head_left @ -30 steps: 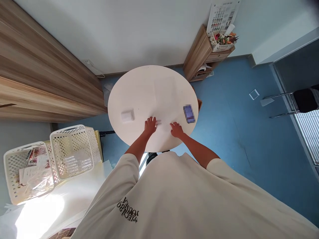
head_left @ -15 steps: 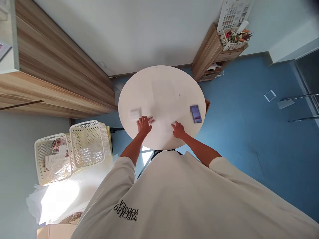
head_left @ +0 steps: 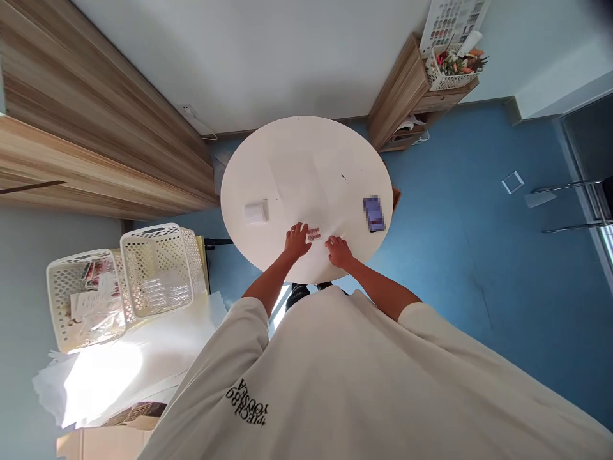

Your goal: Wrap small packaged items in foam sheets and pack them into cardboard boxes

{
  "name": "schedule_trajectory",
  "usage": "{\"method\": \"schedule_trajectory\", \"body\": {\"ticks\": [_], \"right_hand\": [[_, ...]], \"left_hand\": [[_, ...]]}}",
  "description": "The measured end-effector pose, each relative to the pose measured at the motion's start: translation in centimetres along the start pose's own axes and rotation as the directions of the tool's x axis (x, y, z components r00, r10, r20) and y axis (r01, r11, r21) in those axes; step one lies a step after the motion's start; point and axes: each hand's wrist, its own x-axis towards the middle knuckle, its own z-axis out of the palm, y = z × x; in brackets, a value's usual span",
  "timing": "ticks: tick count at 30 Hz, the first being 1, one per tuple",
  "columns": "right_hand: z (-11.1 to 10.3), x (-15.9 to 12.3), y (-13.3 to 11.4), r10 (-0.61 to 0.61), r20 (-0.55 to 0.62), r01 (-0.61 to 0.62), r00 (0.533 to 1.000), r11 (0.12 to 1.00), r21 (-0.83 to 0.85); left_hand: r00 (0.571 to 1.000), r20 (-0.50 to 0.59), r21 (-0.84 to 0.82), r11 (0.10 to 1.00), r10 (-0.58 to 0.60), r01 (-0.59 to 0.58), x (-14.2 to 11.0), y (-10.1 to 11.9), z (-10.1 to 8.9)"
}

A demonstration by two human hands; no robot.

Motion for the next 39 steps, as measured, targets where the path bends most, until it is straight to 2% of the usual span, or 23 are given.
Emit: {"method": "schedule_trajectory", "body": {"ticks": [5,11,15,20,25,27,30,33,36,37,39], "right_hand": [[0.5,-0.1,0.2,-0.031,-0.047,0.026,0.998,0.996,-0.085],[0.9,0.5,0.0,-0.050,-0.105,0.034,0.993,0.989,-0.143],[0.0,0.8,-0.1,-0.065,-0.101,0.052,0.993,0.990,-0.130],[-3.0,2.0,-0.3,-0.099,-0.116,0.097,0.988,0.995,-0.023],[-5.9,4.7,-0.5,0.013,-0.030,-0.008,0.999,0.984,0.176],[-6.3,5.7,-0.4,0.028,-0.025,-0.021,0.999,0.971,0.237],[-6.3,6.5,-0.2,0.008,-0.039,0.003,0.999,0.960,0.281],[-5.9,6.1,0.0,-0.027,-0.163,0.061,0.986,0.977,0.202],[-5.5,4.7,-0.1,-0.145,-0.344,0.151,0.928,0.988,-0.008],[-5.3,4.1,-0.2,-0.212,-0.354,0.196,0.911,0.977,-0.080],[-4.7,3.3,-0.5,-0.373,-0.256,0.333,0.892,0.924,-0.186]], "left_hand": [[0.999,0.005,0.016,0.998,-0.053,0.053,0.3,-0.2,1.4],[0.997,-0.003,0.038,0.996,-0.076,0.077,0.2,0.6,1.3],[0.997,0.004,0.010,0.997,-0.076,0.076,0.4,0.4,1.2],[0.999,-0.019,-0.095,0.995,-0.045,0.043,-0.2,-0.8,0.3],[0.994,-0.046,-0.040,0.994,0.096,-0.098,-1.8,-0.6,-0.6],[0.996,-0.047,0.008,0.997,0.079,-0.079,-2.2,-0.3,-0.6],[0.998,-0.034,0.008,0.999,-0.053,0.053,-2.0,-0.1,-0.7],[0.986,0.003,-0.039,0.986,-0.165,0.165,-1.1,-0.5,-0.9],[0.981,0.035,-0.050,0.980,-0.191,0.193,-0.1,-0.8,-1.2],[0.980,0.043,-0.043,0.979,-0.196,0.198,0.2,-0.8,-1.3],[0.977,0.056,-0.021,0.978,-0.205,0.206,0.8,-0.7,-1.5]]}}
